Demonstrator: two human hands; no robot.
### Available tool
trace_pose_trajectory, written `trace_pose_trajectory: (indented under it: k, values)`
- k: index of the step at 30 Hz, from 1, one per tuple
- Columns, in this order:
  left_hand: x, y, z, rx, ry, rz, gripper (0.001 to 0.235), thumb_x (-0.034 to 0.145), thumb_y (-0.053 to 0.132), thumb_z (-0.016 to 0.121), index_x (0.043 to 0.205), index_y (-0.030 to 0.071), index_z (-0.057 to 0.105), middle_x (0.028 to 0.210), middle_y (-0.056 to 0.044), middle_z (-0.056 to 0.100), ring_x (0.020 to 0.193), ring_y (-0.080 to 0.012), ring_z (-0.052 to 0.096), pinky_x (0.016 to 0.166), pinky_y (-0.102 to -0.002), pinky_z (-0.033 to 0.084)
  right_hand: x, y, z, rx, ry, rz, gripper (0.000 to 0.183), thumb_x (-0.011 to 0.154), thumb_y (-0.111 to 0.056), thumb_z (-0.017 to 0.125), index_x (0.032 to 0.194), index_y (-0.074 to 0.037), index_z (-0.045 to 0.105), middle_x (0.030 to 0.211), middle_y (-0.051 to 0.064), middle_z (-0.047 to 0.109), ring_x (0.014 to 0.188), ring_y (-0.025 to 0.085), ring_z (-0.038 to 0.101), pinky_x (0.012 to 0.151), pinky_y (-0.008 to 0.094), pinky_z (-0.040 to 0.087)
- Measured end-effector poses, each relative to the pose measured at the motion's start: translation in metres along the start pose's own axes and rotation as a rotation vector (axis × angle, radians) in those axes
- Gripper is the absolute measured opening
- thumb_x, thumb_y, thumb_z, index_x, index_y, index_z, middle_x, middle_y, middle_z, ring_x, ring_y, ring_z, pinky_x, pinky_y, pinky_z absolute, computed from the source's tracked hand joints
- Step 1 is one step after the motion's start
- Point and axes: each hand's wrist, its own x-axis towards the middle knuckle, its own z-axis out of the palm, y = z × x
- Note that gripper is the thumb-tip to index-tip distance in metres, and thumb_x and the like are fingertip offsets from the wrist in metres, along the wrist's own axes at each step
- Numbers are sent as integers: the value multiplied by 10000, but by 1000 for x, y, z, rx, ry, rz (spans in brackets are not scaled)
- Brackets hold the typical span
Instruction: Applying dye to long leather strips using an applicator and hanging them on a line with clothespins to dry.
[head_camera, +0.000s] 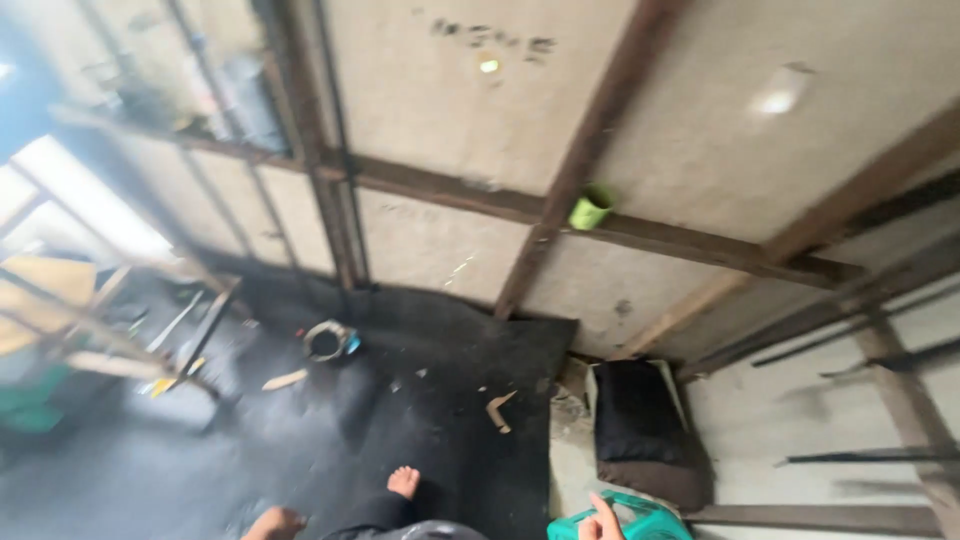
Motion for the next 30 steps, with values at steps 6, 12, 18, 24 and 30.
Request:
trace_pose_trajectory:
  k: [6, 12, 18, 24, 30]
  values:
    - [17, -43, 2, -227, -26, -177, 396, 851, 582, 612, 1005, 277, 812, 1020, 48, 815, 980, -99, 746, 871, -266, 532, 33, -124, 46, -431, -258, 119, 375, 836, -346, 706, 1206, -371, 761, 669, -50, 703, 682, 187, 684, 776, 326, 543]
    - [-6, -96, 12, -305, -136, -245, 614, 910, 565, 583, 1409, 211, 634, 1547, -93, 469, 1431, -236, 488, 1182, -354, 384, 49, -161, 110, -386, -412, -64, 385, 915, -286, 680, 1296, -300, 741, 1054, -10, 812, 1003, 188, 749, 915, 341, 549]
    - [-11, -229, 17, -698, 122, -441, 578, 825, 532, 718, 1316, 227, 739, 1330, 32, 754, 1252, -145, 693, 1081, -283, 487, 10, -287, 219, -352, -604, -51, 365, 912, -357, 671, 1243, -235, 764, 1007, 0, 823, 945, 189, 756, 936, 335, 542]
    - [-43, -334, 7, -805, 191, -660, 519, 822, 498, 743, 1236, 193, 812, 1316, -19, 762, 1236, -203, 694, 1094, -314, 477, -47, -369, 349, -209, -865, -229, 316, 911, -274, 677, 1193, -175, 781, 1159, -3, 792, 954, 155, 752, 893, 301, 574]
    - [-57, -379, -19, -947, 228, -688, 522, 855, 462, 758, 1283, 165, 775, 1341, -32, 747, 1250, -217, 686, 1103, -329, 469, -76, -419, 418, -190, -1016, -302, 318, 894, -273, 691, 1180, -171, 783, 1015, -20, 789, 906, 132, 724, 889, 273, 562]
